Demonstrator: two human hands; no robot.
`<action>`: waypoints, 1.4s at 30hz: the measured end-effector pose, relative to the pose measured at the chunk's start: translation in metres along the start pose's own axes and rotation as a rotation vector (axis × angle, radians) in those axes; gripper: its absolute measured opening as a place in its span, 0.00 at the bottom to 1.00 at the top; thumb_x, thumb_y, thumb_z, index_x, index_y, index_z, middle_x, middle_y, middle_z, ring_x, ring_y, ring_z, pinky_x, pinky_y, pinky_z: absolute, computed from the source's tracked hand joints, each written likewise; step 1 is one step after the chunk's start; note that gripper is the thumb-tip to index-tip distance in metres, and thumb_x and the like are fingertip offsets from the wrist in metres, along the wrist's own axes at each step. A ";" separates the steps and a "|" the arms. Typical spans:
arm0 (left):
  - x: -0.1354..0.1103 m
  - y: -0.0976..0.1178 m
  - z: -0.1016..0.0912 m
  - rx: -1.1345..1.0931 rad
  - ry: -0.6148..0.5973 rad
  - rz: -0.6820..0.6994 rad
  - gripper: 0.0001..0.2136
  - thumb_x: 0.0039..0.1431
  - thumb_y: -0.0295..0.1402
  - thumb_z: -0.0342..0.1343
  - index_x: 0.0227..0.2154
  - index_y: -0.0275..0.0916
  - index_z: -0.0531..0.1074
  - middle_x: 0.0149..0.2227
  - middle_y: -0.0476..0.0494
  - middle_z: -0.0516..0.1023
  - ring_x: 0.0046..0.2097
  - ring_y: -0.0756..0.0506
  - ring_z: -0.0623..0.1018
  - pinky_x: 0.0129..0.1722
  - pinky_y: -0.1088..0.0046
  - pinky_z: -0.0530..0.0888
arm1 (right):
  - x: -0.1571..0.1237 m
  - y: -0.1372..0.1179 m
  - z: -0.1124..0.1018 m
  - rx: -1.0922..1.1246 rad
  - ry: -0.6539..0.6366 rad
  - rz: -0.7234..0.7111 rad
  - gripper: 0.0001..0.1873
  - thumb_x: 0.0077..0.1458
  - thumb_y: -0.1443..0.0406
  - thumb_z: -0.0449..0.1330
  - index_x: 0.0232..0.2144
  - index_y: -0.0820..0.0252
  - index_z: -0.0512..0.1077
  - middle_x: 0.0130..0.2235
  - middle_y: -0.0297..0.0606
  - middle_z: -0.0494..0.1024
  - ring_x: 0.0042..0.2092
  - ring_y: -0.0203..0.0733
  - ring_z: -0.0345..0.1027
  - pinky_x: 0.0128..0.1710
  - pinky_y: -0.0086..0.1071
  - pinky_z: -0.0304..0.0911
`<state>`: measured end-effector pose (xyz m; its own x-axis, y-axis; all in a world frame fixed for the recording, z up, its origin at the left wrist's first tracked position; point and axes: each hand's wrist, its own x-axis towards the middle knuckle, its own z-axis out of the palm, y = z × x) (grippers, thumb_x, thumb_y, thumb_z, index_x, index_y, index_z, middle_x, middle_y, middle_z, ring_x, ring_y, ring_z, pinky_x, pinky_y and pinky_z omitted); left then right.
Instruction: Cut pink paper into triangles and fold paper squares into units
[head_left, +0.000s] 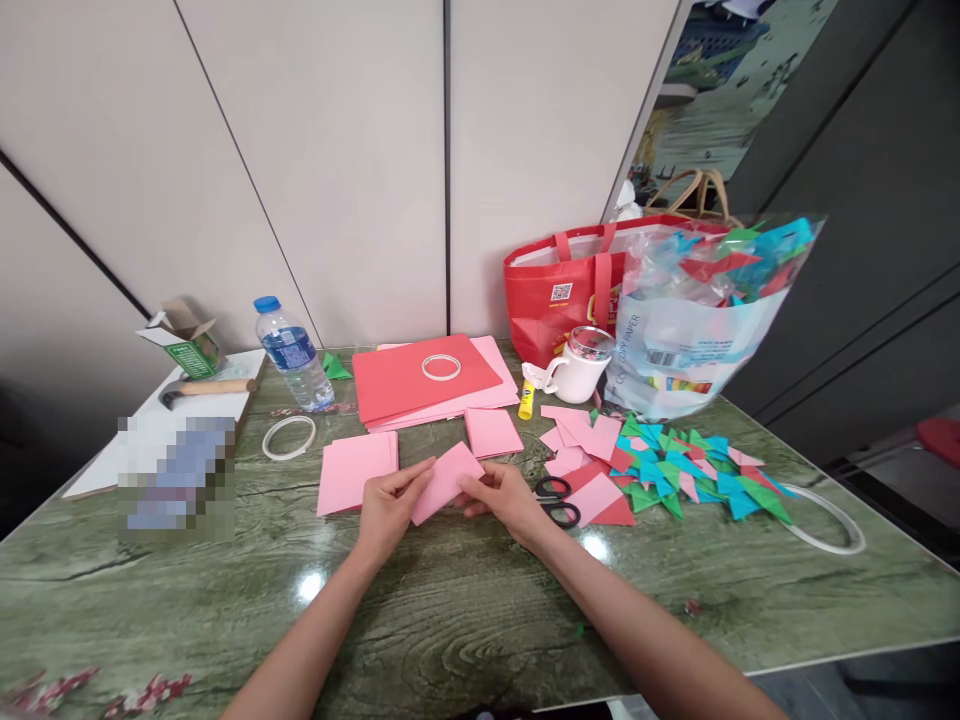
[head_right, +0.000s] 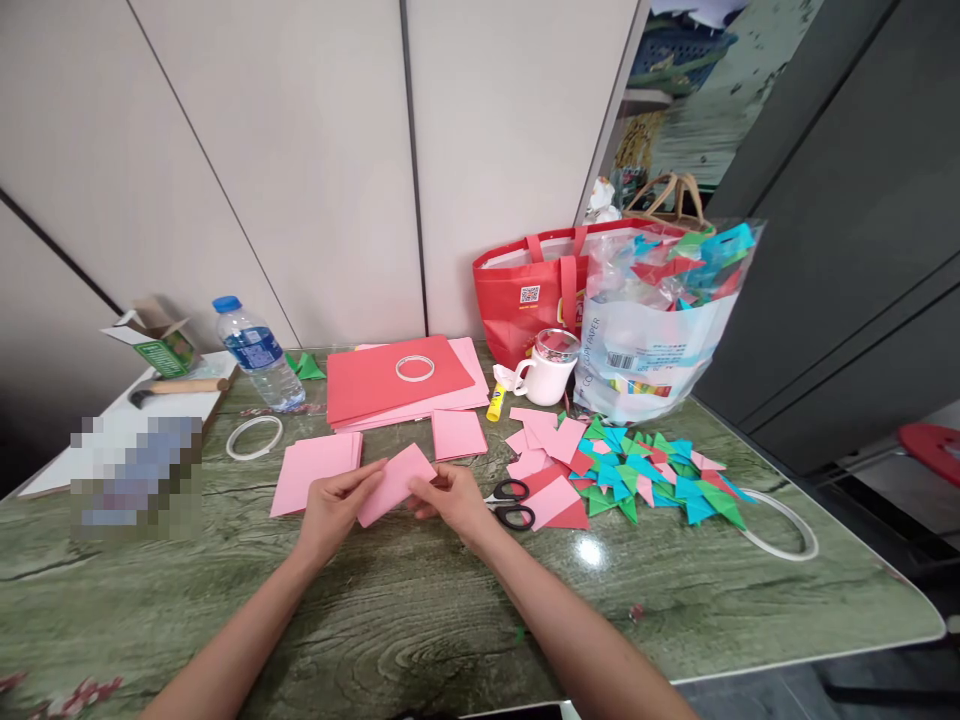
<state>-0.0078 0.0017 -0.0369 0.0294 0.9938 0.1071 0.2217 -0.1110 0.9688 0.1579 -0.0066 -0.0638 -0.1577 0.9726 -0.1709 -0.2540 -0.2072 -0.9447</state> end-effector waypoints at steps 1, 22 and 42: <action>-0.001 0.001 0.001 -0.003 -0.001 -0.004 0.12 0.47 0.33 0.58 0.35 0.35 0.77 0.39 0.43 0.78 0.41 0.40 0.78 0.41 0.67 0.75 | -0.001 0.002 0.002 -0.002 -0.020 0.005 0.20 0.37 0.55 0.66 0.29 0.65 0.73 0.24 0.36 0.77 0.26 0.36 0.70 0.24 0.27 0.65; -0.010 -0.001 0.009 -0.053 0.080 0.003 0.12 0.46 0.33 0.59 0.36 0.36 0.77 0.38 0.44 0.79 0.39 0.42 0.78 0.39 0.71 0.75 | -0.008 0.006 0.019 -0.119 -0.021 -0.006 0.18 0.35 0.55 0.66 0.20 0.66 0.73 0.20 0.36 0.75 0.22 0.34 0.67 0.24 0.28 0.64; -0.014 0.004 0.010 -0.060 0.124 -0.023 0.13 0.47 0.34 0.59 0.36 0.36 0.77 0.39 0.44 0.79 0.41 0.42 0.78 0.40 0.70 0.75 | -0.016 0.017 0.032 -0.139 -0.187 0.036 0.20 0.40 0.52 0.62 0.20 0.66 0.71 0.21 0.35 0.74 0.20 0.31 0.66 0.22 0.26 0.64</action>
<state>0.0025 -0.0129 -0.0363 -0.0968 0.9894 0.1079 0.1625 -0.0913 0.9825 0.1255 -0.0291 -0.0677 -0.3416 0.9257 -0.1626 -0.1129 -0.2121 -0.9707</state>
